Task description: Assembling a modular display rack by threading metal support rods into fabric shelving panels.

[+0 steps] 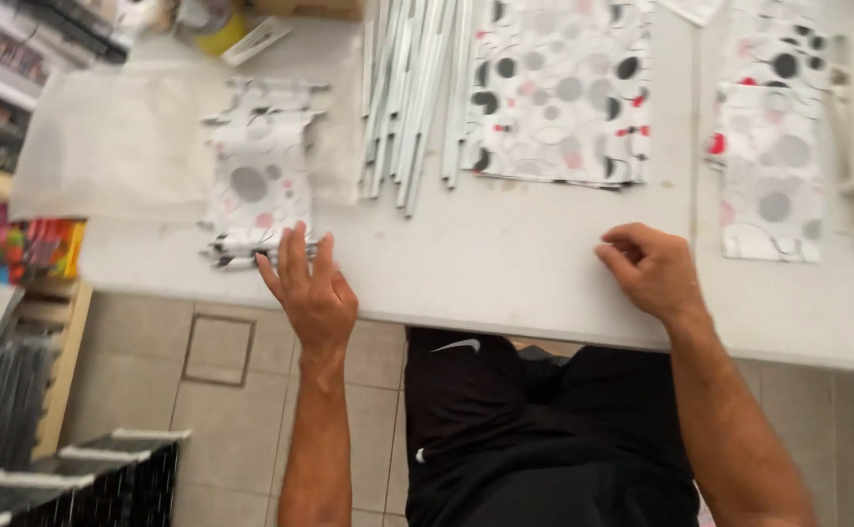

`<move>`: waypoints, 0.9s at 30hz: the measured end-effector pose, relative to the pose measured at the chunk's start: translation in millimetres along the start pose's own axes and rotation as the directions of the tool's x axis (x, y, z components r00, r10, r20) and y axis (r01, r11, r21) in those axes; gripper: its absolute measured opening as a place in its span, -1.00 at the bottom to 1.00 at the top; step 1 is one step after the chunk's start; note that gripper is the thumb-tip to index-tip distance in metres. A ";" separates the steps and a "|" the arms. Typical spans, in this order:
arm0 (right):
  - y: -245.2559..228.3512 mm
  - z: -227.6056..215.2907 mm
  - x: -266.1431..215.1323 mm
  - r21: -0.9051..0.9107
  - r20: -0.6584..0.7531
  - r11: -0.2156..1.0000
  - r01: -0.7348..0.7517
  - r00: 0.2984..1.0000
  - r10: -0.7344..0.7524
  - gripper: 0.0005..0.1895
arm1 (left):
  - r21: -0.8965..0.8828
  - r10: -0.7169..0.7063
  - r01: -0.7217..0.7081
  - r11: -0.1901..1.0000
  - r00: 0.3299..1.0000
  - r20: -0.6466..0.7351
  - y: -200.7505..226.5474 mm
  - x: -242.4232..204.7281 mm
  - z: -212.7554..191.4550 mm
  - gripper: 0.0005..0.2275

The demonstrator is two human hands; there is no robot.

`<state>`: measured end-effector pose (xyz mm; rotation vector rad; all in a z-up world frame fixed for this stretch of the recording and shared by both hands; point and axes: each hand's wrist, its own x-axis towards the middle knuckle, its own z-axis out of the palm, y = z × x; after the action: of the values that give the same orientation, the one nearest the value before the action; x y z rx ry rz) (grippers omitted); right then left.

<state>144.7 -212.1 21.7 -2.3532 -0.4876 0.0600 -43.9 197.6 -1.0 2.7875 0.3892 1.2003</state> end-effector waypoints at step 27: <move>88.0 -82.2 -24.3 -0.125 -0.617 0.897 -0.424 0.741 0.265 -0.15 | -0.639 0.293 0.052 0.767 0.858 0.422 241.7 6.4 49.5 -0.82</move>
<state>165.9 -333.1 21.5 -2.5153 0.2788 -0.5849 44.4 -32.5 11.4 2.3820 -0.2266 0.4265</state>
